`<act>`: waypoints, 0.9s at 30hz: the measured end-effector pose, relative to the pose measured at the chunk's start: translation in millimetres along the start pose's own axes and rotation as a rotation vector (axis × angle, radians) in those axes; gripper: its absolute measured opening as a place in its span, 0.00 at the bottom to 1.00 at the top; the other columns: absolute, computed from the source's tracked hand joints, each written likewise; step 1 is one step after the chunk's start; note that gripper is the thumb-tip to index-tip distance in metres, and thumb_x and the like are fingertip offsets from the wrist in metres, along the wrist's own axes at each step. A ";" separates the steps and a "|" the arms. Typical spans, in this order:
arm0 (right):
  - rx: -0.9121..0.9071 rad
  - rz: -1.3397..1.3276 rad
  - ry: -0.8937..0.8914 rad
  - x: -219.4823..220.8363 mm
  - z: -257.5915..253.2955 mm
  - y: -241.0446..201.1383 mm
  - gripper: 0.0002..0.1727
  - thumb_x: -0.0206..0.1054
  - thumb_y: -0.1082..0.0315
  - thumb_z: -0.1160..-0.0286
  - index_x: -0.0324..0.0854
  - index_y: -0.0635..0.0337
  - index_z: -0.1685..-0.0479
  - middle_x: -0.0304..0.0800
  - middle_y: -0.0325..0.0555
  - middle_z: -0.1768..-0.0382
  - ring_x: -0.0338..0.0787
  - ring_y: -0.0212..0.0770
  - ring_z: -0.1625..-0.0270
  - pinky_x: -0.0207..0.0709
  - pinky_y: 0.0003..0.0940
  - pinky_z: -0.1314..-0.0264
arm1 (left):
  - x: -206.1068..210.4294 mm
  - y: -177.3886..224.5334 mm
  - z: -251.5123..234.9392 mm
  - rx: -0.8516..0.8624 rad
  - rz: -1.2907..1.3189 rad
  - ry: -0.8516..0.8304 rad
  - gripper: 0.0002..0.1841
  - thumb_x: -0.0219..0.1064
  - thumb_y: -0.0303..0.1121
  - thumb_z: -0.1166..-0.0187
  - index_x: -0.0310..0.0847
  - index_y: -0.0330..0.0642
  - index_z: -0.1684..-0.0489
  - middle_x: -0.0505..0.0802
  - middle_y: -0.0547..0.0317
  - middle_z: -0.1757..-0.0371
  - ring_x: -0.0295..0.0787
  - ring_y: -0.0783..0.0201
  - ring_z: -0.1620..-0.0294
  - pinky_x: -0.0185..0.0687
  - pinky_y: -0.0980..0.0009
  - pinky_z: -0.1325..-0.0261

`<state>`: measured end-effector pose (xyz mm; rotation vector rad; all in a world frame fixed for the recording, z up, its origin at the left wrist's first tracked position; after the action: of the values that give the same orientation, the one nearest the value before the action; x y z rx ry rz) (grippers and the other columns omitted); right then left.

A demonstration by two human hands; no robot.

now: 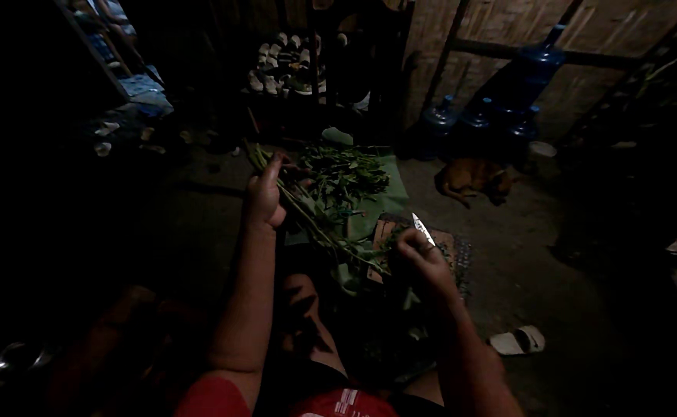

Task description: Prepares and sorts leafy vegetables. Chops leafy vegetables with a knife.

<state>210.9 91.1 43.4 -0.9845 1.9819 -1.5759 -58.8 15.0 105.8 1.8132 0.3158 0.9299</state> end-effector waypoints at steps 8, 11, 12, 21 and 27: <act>-0.062 0.896 -0.137 65.5 -38.8 -8.2 0.17 0.71 0.56 0.21 0.84 0.55 0.41 0.91 0.48 0.62 0.90 0.46 0.64 0.85 0.49 0.58 | 23.1 -8.4 13.6 0.064 -0.065 -0.143 0.12 0.48 0.36 0.05 0.78 0.48 0.51 0.78 0.71 0.78 0.81 0.71 0.76 0.89 0.69 0.59; -0.078 0.943 -0.181 69.4 -44.1 -8.2 0.11 0.69 0.62 0.21 0.87 0.58 0.49 0.92 0.49 0.59 0.92 0.48 0.58 0.86 0.51 0.52 | 24.1 -3.1 16.8 0.087 -0.132 -0.135 0.08 0.51 0.37 0.06 0.75 0.49 0.53 0.76 0.71 0.76 0.78 0.73 0.77 0.86 0.73 0.63; -0.064 0.899 -0.208 65.0 -45.0 -9.3 0.10 0.68 0.62 0.19 0.87 0.58 0.50 0.92 0.48 0.59 0.92 0.45 0.58 0.86 0.49 0.51 | 23.2 -1.7 16.9 0.081 -0.166 -0.136 0.08 0.51 0.38 0.06 0.73 0.49 0.53 0.76 0.70 0.75 0.78 0.74 0.76 0.86 0.75 0.64; 0.005 0.705 -0.427 37.6 -42.3 -15.2 0.10 0.69 0.61 0.18 0.85 0.59 0.54 0.89 0.41 0.63 0.87 0.29 0.63 0.82 0.30 0.57 | 24.5 -2.2 16.4 -0.042 -0.395 -0.214 0.21 0.48 0.46 0.04 0.78 0.45 0.63 0.87 0.66 0.74 0.79 0.76 0.82 0.75 0.82 0.81; -0.139 0.741 -0.421 35.1 -37.7 -10.8 0.08 0.65 0.67 0.19 0.88 0.60 0.53 0.90 0.44 0.58 0.88 0.32 0.58 0.84 0.31 0.52 | 26.5 -6.4 15.6 -0.119 -0.284 -0.200 0.16 0.53 0.45 0.06 0.79 0.44 0.58 0.89 0.66 0.76 0.78 0.78 0.85 0.72 0.84 0.83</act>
<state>164.2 88.7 67.4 -0.4695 1.8490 -0.7657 -28.7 23.1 109.4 1.6831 0.3720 0.5537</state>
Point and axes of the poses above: each hand's wrist, its own z-axis away from the middle knuckle, its own x-axis out of the palm, y = z × x, the point moved 4 cm from there along -z, towards the middle knuckle
